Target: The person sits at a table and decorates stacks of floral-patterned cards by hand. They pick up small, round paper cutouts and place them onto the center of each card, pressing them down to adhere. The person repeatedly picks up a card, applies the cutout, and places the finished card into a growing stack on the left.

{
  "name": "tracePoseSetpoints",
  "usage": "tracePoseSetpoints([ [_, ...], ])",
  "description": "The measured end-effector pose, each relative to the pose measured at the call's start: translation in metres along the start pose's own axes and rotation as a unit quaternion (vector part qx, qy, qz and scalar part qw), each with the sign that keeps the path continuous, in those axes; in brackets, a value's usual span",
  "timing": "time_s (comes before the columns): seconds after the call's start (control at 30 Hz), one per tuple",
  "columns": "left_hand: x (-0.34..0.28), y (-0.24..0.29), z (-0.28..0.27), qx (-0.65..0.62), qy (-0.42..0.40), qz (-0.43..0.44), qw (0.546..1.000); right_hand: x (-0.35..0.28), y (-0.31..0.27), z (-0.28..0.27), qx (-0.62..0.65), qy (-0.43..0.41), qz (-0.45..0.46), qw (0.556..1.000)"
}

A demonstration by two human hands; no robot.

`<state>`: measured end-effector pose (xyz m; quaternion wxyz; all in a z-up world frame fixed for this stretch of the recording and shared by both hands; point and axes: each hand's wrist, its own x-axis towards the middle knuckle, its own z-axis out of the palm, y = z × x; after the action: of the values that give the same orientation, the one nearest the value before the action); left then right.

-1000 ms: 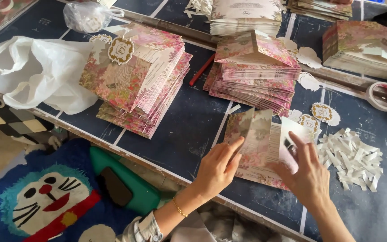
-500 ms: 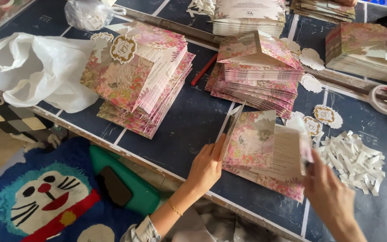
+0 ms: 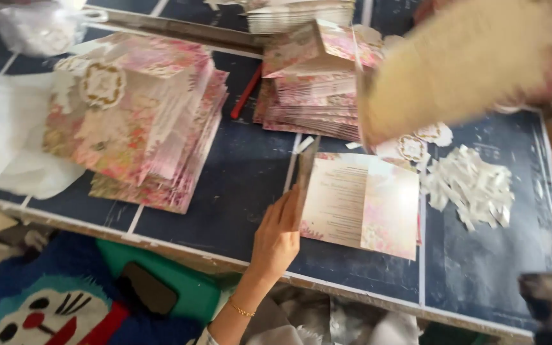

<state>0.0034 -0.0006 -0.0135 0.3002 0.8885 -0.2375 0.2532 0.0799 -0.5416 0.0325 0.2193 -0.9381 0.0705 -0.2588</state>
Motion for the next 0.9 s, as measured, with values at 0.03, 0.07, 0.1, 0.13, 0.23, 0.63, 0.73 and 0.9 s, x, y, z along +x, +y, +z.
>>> tracePoseSetpoints([
  [0.03, 0.0, -0.001, 0.001, -0.014, 0.006, -0.002, 1.0, 0.016, -0.002, 0.019, 0.01, 0.008, -0.006, 1.0],
  [0.07, -0.001, -0.002, 0.002, -0.028, 0.011, -0.003, 1.0, 0.032, -0.007, 0.038, 0.02, 0.017, -0.013, 1.0],
  [0.1, -0.002, 0.0, 0.002, -0.036, 0.002, 0.0, 0.999, 0.04, -0.023, 0.055, 0.028, 0.021, -0.019, 0.999],
  [0.13, -0.002, 0.003, 0.001, -0.052, -0.003, -0.012, 0.999, 0.047, -0.039, 0.07, 0.037, 0.026, -0.024, 0.999],
  [0.23, 0.003, 0.004, -0.002, -0.067, -0.008, -0.022, 0.997, 0.091, -0.096, 0.121, 0.078, 0.05, -0.061, 0.994],
  [0.63, -0.002, -0.002, 0.002, -0.058, -0.044, -0.04, 0.997, 0.0, -0.21, 0.069, 0.143, -0.026, -0.103, 0.984],
  [0.73, -0.002, 0.004, 0.0, -0.017, -0.064, -0.032, 0.997, -0.069, -0.207, 0.049, 0.094, -0.162, -0.054, 0.981],
  [0.9, 0.002, 0.02, 0.014, 0.068, -0.069, 0.062, 0.993, -0.133, -0.207, 0.062, 0.055, -0.329, 0.0, 0.943],
])
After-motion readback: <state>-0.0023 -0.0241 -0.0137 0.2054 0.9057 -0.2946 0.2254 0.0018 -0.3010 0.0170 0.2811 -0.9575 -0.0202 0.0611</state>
